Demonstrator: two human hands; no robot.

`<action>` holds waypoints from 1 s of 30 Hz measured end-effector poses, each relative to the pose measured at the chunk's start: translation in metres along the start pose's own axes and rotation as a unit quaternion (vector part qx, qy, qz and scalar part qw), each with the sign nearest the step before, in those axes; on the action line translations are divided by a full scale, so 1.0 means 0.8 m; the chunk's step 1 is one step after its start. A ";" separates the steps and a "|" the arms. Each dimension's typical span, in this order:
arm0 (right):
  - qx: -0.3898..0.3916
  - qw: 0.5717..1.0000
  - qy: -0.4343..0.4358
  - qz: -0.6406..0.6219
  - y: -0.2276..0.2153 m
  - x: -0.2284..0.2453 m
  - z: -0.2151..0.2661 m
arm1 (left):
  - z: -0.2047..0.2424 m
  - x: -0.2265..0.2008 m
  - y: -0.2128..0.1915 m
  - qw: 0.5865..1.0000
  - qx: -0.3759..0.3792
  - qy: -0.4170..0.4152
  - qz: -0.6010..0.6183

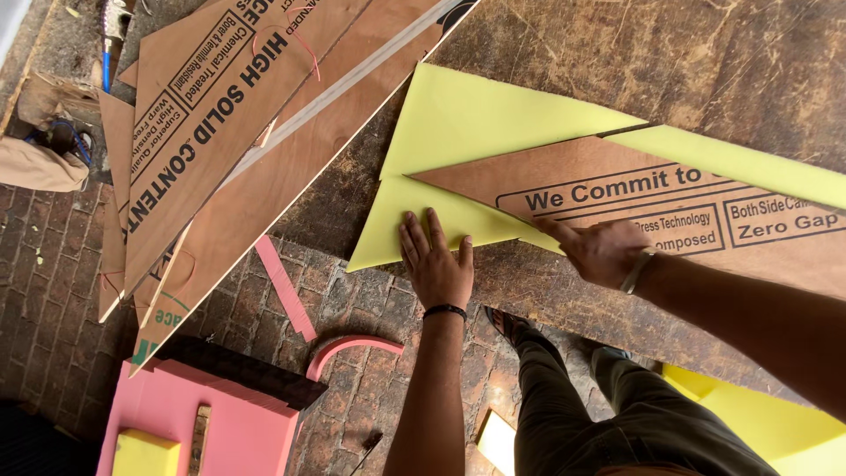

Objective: The person uses a metal bar to cut yellow foam sheets on a workbench. They align the foam, press down with the bar, and separate the cut pieces. The person also uses a spray gun to apply a substance to the foam pieces.

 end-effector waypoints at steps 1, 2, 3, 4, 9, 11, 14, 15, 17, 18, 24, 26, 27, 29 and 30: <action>0.018 1.000 0.011 -0.006 0.003 -0.001 0.008 | 0.001 0.001 -0.001 1.000 -0.003 0.007 -0.001; 0.038 0.999 0.021 -0.008 0.004 -0.008 0.018 | 0.001 -0.003 0.002 1.000 -0.007 0.013 0.003; 0.058 0.998 0.032 -0.011 0.004 -0.013 0.025 | 0.000 -0.009 0.005 1.000 -0.011 0.019 0.006; 0.030 0.999 0.027 -0.026 0.000 -0.010 0.023 | 0.001 -0.006 0.005 1.000 -0.009 0.017 -0.008; 0.059 0.997 0.030 -0.049 0.010 0.011 -0.024 | 0.001 -0.009 0.008 1.000 0.017 0.005 -0.021; 0.049 0.997 0.027 -0.046 0.011 0.015 -0.040 | 0.004 -0.008 0.005 0.999 0.029 0.005 -0.019; -0.048 0.999 -0.021 0.005 -0.005 0.006 -0.037 | 0.001 -0.007 0.003 0.999 0.041 -0.002 -0.011; -0.096 0.994 -0.046 0.029 -0.012 0.004 -0.032 | -0.001 -0.004 0.001 0.999 0.044 -0.007 -0.009; -0.082 0.995 -0.045 0.018 -0.012 -0.001 -0.012 | 0.000 -0.006 -0.001 0.999 0.037 -0.005 -0.021; -0.075 0.996 -0.045 0.015 -0.011 -0.006 -0.006 | -0.001 -0.011 0.000 0.999 0.033 -0.005 -0.026; -0.030 0.999 0.004 -0.044 0.018 0.005 -0.031 | 0.000 -0.009 0.002 0.999 0.045 -0.019 -0.023; -0.074 0.996 -0.015 -0.047 0.014 0.001 -0.028 | -0.001 -0.008 0.004 0.998 0.051 -0.018 -0.034; -0.096 0.994 -0.027 -0.048 0.009 -0.004 -0.023 | -0.003 -0.006 0.004 0.998 0.053 -0.020 -0.039; -0.017 0.999 -0.037 -0.019 0.010 -0.013 0.001 | -0.001 -0.003 0.000 0.997 0.055 -0.011 -0.044; 0.020 0.999 -0.043 -0.001 0.012 -0.024 0.013 | -0.006 -0.004 -0.001 0.998 0.051 -0.007 -0.045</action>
Point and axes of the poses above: each hand's wrist, its own z-axis away from the middle knuckle, its own y-axis out of the palm, x = y × z, the point moved 5 cm from there along -z, towards the middle knuckle, and after that the axes turned 10 degrees about -x, right-handed, at the moved point
